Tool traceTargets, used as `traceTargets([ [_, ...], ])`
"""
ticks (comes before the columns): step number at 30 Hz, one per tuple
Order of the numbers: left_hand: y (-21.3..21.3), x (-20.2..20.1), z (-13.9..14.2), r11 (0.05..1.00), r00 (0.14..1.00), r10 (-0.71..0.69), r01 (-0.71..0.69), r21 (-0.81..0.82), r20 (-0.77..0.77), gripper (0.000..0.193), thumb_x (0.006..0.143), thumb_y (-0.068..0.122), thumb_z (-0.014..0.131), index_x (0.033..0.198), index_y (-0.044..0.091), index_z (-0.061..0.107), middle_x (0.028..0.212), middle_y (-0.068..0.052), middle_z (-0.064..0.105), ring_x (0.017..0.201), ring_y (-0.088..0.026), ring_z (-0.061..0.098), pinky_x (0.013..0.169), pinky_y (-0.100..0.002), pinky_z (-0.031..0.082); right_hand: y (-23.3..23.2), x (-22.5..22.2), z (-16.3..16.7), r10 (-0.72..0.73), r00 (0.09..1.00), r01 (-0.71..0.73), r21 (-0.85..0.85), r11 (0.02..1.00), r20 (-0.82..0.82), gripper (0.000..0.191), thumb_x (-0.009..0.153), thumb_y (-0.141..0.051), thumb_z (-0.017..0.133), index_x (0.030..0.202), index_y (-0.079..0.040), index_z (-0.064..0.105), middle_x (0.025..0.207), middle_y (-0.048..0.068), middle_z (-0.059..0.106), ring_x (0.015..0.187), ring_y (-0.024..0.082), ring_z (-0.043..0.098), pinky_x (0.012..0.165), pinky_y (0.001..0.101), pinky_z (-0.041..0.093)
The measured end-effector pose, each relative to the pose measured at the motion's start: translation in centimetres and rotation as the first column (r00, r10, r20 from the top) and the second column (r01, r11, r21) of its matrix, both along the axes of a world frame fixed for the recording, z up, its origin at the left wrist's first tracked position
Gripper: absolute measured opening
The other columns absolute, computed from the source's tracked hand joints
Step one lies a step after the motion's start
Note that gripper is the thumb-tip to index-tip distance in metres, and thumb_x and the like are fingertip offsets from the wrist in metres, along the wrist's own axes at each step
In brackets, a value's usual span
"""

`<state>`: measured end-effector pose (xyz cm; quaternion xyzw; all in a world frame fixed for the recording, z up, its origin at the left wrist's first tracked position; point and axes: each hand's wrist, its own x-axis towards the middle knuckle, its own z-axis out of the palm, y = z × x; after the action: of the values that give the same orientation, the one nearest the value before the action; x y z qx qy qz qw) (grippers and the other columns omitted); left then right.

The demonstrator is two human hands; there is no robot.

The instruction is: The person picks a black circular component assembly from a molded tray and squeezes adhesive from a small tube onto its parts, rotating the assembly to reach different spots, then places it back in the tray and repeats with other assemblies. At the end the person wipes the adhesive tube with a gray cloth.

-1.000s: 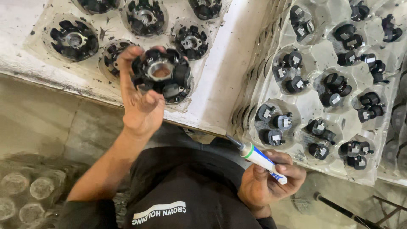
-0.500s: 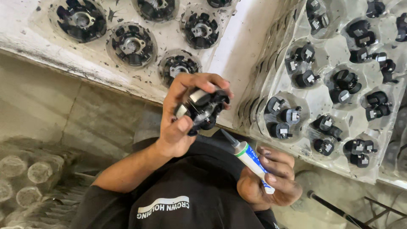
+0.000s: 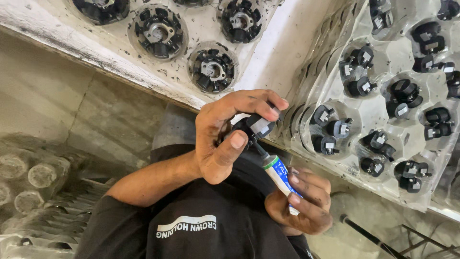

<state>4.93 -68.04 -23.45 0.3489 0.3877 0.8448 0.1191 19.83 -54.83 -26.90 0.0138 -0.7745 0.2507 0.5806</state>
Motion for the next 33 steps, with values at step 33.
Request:
traceTargets([
  [33, 2.9, 2.7, -1.2, 0.855, 0.499, -0.439, -0.023, 0.518, 0.747, 0.043, 0.106, 0.036, 0.054, 0.135, 0.005, 0.054, 0.129, -0.025, 0.062, 0.118, -0.043, 0.063, 0.102, -0.057, 0.054, 0.9, -2.3, -0.7, -0.069, 0.975, 0.061, -0.044, 0.997, -0.213, 0.035, 0.091, 0.004, 0.072, 0.104, -0.007, 0.042, 0.088, 0.012, 0.054, 0.072, 0.026, 0.061, 0.053, 0.0372, 0.065],
])
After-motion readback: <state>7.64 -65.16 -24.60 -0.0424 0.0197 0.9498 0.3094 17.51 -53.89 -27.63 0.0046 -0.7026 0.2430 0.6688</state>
